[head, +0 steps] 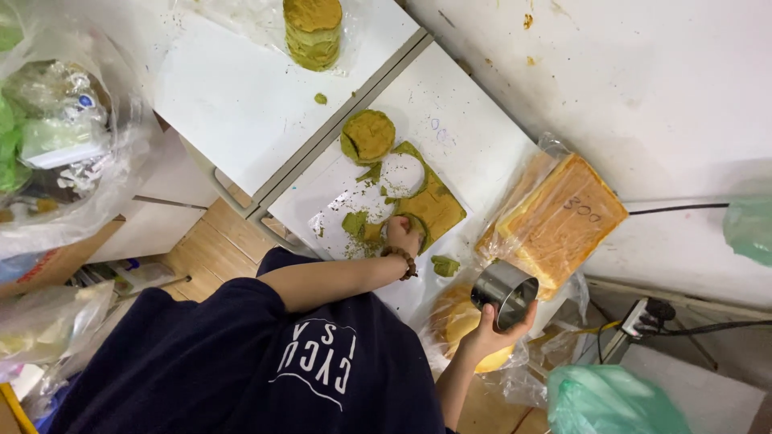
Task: The person removes a plastic sheet from the worktable, presses a round metal cutter into a green sheet cake to cut circular pieces, and pushes each cut round out of the cutter. They stack the cut rounds on the table and place one round into a clear plastic container.
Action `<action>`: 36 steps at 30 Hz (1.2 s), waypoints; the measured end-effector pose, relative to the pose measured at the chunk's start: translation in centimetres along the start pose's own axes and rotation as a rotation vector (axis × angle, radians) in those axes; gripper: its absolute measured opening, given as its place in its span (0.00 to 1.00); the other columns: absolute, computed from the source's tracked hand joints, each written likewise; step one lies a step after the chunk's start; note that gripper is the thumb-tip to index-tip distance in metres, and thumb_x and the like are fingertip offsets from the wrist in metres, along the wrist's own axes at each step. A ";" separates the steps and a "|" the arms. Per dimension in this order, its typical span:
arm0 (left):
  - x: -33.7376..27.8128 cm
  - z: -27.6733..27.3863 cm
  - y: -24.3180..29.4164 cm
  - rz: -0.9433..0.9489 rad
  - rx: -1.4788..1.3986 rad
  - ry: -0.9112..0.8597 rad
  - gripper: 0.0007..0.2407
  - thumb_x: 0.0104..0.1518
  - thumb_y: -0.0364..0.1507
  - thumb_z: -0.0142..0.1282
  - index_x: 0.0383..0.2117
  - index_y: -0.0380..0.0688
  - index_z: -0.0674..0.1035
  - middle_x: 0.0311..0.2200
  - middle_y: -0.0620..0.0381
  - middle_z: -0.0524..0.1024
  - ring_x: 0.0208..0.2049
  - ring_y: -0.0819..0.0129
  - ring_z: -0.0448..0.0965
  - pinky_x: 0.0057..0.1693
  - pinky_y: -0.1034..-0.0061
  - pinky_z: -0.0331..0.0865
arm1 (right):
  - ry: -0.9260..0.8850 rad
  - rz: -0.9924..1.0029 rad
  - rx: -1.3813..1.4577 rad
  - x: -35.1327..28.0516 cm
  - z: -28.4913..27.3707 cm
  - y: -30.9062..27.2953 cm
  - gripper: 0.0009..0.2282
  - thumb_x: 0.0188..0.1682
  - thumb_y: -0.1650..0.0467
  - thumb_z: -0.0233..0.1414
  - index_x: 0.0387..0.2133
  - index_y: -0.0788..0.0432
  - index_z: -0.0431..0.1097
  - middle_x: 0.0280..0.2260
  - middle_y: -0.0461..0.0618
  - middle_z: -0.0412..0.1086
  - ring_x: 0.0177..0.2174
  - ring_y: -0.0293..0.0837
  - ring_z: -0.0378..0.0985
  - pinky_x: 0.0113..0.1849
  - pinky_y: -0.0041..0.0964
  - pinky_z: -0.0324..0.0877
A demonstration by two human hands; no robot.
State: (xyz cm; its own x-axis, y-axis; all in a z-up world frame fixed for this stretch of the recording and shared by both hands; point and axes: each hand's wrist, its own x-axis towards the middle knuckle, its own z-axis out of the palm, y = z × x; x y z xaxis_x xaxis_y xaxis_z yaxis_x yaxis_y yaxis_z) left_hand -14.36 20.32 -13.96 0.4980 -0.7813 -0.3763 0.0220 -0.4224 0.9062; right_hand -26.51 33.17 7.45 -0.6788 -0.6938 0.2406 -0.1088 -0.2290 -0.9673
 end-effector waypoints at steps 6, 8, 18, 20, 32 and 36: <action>1.0 -0.8 -1.3 -0.103 -0.318 -0.138 0.22 0.45 0.15 0.64 0.48 0.35 0.71 0.45 0.48 0.75 0.45 0.59 0.77 0.48 0.70 0.74 | -0.049 0.019 -0.038 0.4 0.3 0.4 0.36 0.45 0.77 0.61 0.69 0.61 0.53 0.67 0.52 0.54 0.64 0.50 0.60 0.62 0.47 0.66; 0.9 -1.7 -0.8 -0.076 -0.354 -0.178 0.22 0.46 0.13 0.64 0.49 0.34 0.71 0.46 0.47 0.74 0.48 0.57 0.76 0.50 0.70 0.73 | -0.051 0.042 -0.034 0.3 0.8 0.5 0.37 0.44 0.77 0.61 0.69 0.61 0.53 0.67 0.52 0.54 0.64 0.49 0.60 0.63 0.48 0.65; 2.0 -4.3 1.0 -0.372 -0.718 -0.506 0.15 0.53 0.17 0.50 0.47 0.42 0.73 0.50 0.53 0.76 0.55 0.60 0.77 0.55 0.69 0.71 | -0.516 -0.311 -0.594 5.9 10.7 1.2 0.54 0.24 0.67 0.76 0.67 0.62 0.51 0.64 0.61 0.54 0.63 0.60 0.57 0.64 0.54 0.55; 2.3 -4.1 0.7 -0.395 -0.762 -0.515 0.12 0.56 0.19 0.51 0.45 0.41 0.74 0.48 0.53 0.77 0.54 0.59 0.78 0.55 0.68 0.72 | -0.567 -0.350 -0.624 6.4 13.1 1.5 0.54 0.24 0.67 0.77 0.67 0.62 0.51 0.64 0.62 0.54 0.63 0.61 0.57 0.63 0.54 0.55; 2.1 -4.4 2.1 -0.537 -0.821 -0.486 0.06 0.55 0.20 0.45 0.34 0.48 0.69 0.43 0.56 0.81 0.50 0.59 0.79 0.60 0.59 0.71 | -0.663 -0.264 -0.661 5.6 15.5 3.5 0.52 0.28 0.67 0.76 0.67 0.63 0.50 0.63 0.64 0.50 0.63 0.61 0.56 0.62 0.50 0.58; 2.0 -4.5 1.7 -0.528 -0.858 -0.496 0.05 0.57 0.20 0.46 0.33 0.49 0.68 0.43 0.52 0.79 0.52 0.58 0.79 0.61 0.59 0.69 | -0.621 -0.304 -0.663 5.2 15.5 4.0 0.52 0.30 0.68 0.76 0.68 0.64 0.49 0.64 0.65 0.48 0.64 0.62 0.54 0.63 0.51 0.58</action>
State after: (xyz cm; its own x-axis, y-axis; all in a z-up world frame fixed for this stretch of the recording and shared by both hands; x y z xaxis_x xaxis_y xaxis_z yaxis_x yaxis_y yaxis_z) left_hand -9.40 20.10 -12.31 -0.1463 -0.7754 -0.6143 0.8132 -0.4478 0.3717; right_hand -19.17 18.06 6.07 -0.0687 -0.9502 0.3041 -0.7351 -0.1578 -0.6593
